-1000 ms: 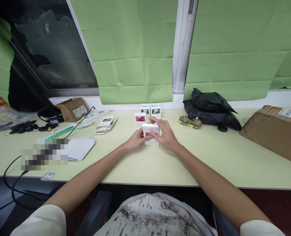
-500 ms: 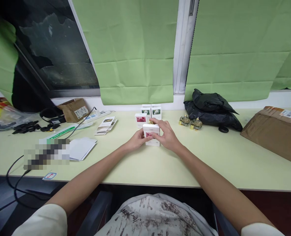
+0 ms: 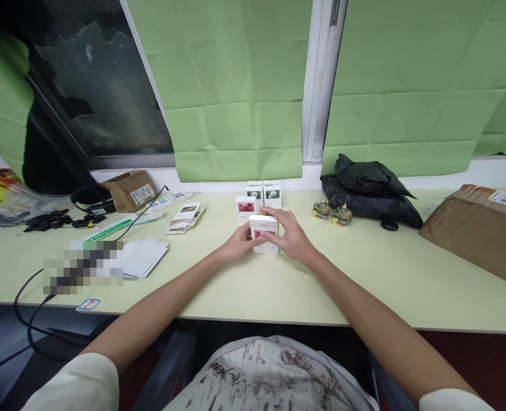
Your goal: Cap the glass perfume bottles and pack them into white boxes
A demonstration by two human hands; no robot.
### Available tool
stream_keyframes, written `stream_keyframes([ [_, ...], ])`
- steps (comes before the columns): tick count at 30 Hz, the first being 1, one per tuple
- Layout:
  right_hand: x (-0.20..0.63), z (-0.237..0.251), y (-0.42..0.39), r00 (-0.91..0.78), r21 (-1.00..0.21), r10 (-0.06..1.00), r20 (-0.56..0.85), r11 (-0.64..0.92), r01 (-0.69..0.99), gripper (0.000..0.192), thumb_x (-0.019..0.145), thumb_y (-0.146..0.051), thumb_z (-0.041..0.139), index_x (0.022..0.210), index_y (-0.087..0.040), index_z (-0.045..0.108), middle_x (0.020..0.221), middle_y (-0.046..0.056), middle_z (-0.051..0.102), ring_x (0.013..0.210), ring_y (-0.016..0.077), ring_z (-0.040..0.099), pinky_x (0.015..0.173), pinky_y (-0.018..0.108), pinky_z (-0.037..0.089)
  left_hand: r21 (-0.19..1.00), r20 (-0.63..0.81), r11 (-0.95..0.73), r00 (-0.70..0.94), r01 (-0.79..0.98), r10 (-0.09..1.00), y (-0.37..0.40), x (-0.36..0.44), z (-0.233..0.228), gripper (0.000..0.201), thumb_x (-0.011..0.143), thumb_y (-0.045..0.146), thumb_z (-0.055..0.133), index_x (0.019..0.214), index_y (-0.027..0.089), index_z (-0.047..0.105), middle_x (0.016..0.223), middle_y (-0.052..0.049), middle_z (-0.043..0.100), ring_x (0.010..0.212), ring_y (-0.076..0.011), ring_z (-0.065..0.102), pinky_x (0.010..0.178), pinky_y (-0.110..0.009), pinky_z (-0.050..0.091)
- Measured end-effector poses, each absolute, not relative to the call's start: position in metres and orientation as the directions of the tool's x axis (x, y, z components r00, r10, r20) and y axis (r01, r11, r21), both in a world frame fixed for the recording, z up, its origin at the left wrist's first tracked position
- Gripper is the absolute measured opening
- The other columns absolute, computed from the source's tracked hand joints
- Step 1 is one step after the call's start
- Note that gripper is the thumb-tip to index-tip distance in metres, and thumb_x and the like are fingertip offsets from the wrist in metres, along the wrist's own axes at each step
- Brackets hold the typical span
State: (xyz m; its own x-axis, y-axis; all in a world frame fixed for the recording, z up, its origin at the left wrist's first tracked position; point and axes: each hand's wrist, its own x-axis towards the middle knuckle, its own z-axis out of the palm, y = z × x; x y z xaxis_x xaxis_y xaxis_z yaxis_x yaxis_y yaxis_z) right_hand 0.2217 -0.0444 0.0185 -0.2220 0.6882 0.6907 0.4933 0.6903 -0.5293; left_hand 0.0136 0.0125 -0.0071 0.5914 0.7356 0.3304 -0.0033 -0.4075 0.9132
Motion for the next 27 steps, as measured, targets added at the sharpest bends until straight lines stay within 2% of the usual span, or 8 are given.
stream_keyframes([
  [9,0.223,0.016,-0.042,-0.22,-0.569,0.707,0.672,0.683,0.457,0.055,0.093,-0.04,0.072,0.145,-0.038,0.057,0.143,0.003,0.064,0.129,0.0313,0.056,0.111,0.052,0.044,0.905,0.33,-0.425,0.585,0.027,0.741,0.013,0.013,-0.007,0.057,0.086,0.052,0.08,0.126,0.015,0.065,0.122,-0.013,0.072,0.106,-0.0263,0.067,0.087,-0.034,0.052],
  [19,0.221,0.014,-0.03,-0.173,-0.782,0.794,0.583,0.606,0.147,0.052,0.082,-0.045,0.083,0.13,-0.033,0.068,0.128,0.004,0.07,0.118,0.0266,0.065,0.104,0.044,0.052,0.927,0.313,-0.375,0.594,-0.02,0.741,0.013,0.014,-0.009,0.059,0.083,0.051,0.082,0.127,0.015,0.065,0.122,-0.013,0.073,0.108,-0.0284,0.069,0.089,-0.037,0.054],
  [27,0.221,0.014,-0.029,-0.181,-0.812,0.814,0.553,0.575,0.104,0.052,0.079,-0.044,0.086,0.127,-0.034,0.07,0.127,0.003,0.072,0.12,0.0274,0.065,0.103,0.044,0.052,0.926,0.307,-0.377,0.587,-0.004,0.749,0.016,0.013,-0.013,0.058,0.083,0.051,0.082,0.126,0.016,0.064,0.122,-0.013,0.073,0.108,-0.0276,0.069,0.089,-0.036,0.054],
])
